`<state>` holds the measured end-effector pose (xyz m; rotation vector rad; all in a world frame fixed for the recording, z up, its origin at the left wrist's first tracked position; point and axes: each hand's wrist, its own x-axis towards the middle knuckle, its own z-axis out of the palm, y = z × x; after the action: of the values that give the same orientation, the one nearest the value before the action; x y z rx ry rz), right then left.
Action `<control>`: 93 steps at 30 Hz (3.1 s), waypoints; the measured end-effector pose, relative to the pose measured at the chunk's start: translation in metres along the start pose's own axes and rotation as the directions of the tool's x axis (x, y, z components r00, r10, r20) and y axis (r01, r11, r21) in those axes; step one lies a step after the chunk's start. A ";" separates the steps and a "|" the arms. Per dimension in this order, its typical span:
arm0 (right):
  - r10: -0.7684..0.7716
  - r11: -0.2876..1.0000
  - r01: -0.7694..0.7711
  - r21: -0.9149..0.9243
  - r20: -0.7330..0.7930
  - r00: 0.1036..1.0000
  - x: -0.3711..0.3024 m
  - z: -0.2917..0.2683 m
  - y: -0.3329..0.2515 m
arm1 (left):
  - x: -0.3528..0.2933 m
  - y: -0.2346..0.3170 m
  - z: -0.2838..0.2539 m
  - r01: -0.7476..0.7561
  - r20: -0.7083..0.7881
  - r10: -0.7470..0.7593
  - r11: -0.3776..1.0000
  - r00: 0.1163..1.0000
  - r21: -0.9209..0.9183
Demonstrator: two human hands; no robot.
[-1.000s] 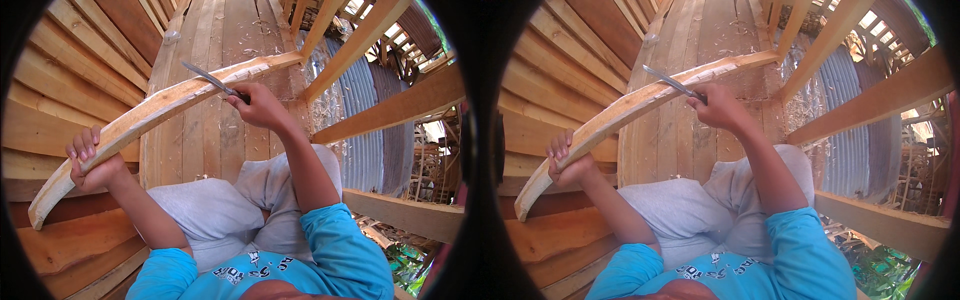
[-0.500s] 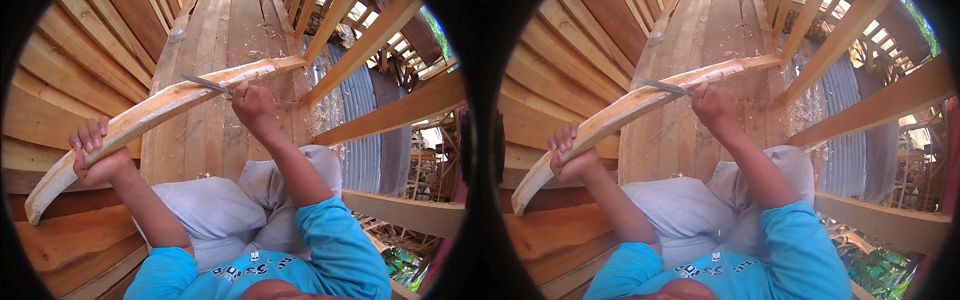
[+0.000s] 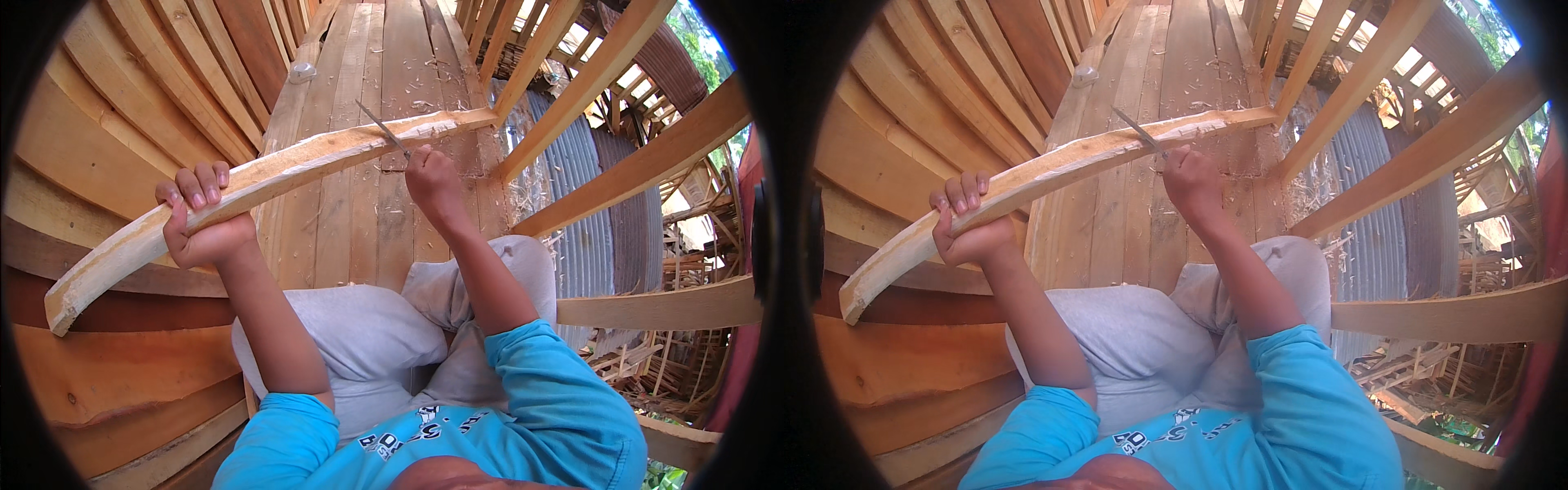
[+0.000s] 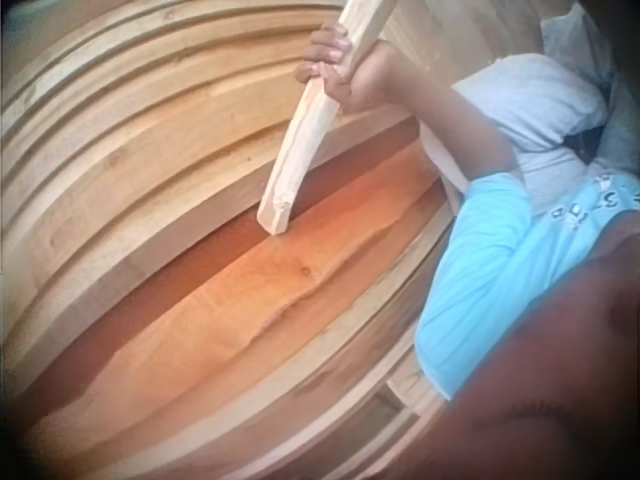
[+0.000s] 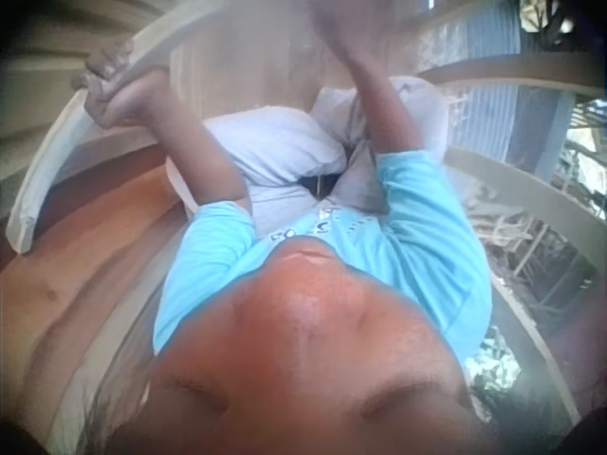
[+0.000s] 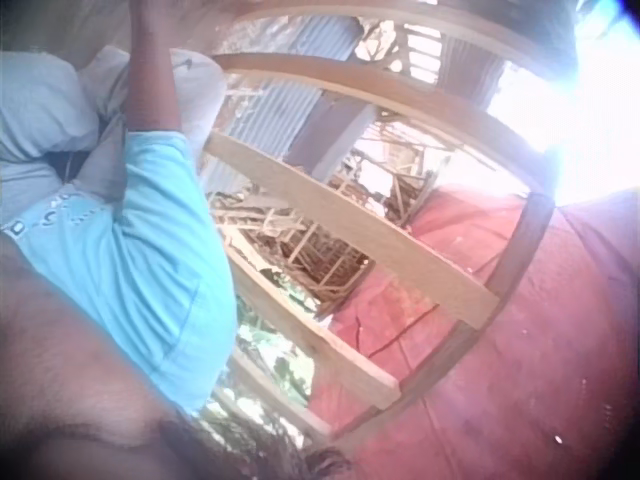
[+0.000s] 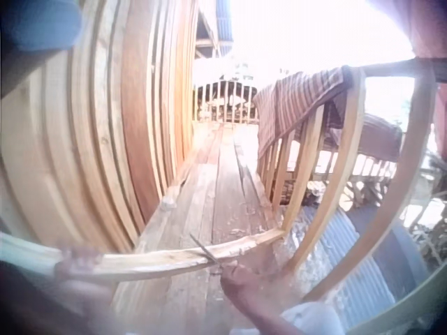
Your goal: The person sits on a wooden floor and uses a knife to shave and shape a long, curved piece of wood. They hold the wood with their left hand and repeatedly scrape the surface with the knife in their right hand, creating wood shavings.
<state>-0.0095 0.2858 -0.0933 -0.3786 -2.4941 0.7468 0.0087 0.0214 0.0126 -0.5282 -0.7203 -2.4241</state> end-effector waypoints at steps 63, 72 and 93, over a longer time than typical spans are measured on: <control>0.202 0.977 -0.202 0.070 0.005 0.979 0.033 0.008 0.027 | 0.000 -0.002 0.004 -0.011 0.038 0.008 0.997 0.999 0.072; 0.192 0.980 -0.195 0.028 0.104 0.976 0.027 0.005 0.018 | 0.002 0.001 0.000 -0.008 0.081 0.003 0.998 0.997 0.060; 0.135 0.990 -0.137 0.034 0.041 0.990 0.037 0.014 0.041 | 0.002 -0.004 0.005 -0.025 0.002 0.025 0.996 1.000 0.084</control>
<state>-0.0433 0.3274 -0.1120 -0.5303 -2.5061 0.8599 0.0061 0.0261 0.0159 -0.5019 -0.8082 -2.3591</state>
